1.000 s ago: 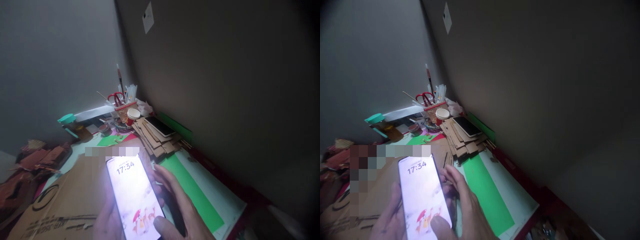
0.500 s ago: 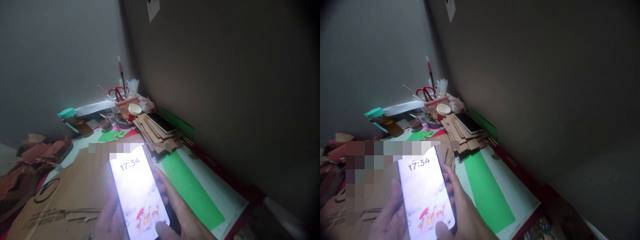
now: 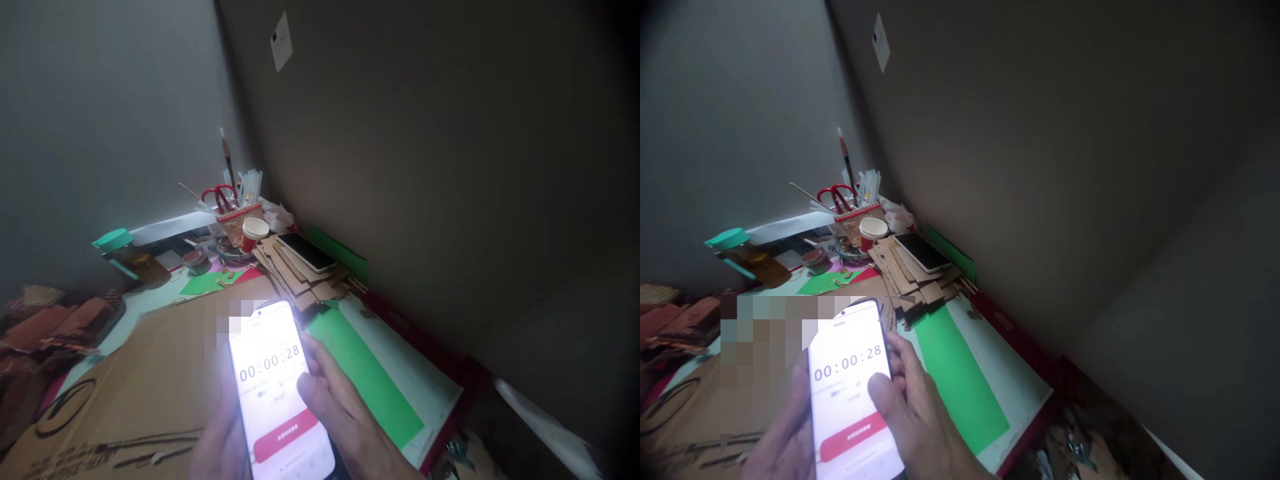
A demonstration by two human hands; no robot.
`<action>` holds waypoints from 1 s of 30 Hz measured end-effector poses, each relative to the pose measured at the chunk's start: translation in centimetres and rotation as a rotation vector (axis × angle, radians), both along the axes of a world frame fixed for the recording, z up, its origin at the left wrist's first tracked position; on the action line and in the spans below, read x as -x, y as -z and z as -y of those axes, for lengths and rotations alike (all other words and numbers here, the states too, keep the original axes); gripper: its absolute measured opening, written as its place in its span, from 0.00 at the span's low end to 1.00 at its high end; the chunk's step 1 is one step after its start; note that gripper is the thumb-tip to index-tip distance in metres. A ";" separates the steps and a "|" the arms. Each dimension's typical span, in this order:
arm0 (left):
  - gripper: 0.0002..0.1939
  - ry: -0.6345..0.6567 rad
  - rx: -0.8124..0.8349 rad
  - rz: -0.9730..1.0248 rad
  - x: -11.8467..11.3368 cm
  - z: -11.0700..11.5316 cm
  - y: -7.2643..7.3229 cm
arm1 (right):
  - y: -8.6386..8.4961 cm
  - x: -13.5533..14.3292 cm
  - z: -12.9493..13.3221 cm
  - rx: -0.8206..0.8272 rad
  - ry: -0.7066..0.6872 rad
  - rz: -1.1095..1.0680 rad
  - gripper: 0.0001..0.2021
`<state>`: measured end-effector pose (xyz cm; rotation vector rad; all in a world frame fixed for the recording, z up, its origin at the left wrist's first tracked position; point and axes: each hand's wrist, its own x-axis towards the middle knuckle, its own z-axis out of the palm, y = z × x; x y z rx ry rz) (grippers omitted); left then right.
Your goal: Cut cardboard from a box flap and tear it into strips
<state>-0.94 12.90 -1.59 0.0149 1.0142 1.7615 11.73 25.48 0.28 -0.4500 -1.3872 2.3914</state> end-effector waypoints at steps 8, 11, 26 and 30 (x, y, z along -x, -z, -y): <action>0.26 0.068 -0.150 0.097 0.1 -0.3 -0.2 | 0.4 0.0 -0.5 -0.036 0.014 -0.079 0.29; 0.24 0.095 -0.072 0.069 -0.3 -0.7 -1.0 | 0.9 -0.4 -0.9 -0.132 0.125 -0.020 0.28; 0.34 0.276 -0.223 0.085 0.1 -0.7 -1.1 | 2.4 -2.3 -2.2 -0.180 0.199 0.061 0.24; 0.36 0.206 -0.134 0.079 -0.1 -0.3 -1.1 | 2.0 -2.1 -2.2 -0.227 0.190 0.024 0.18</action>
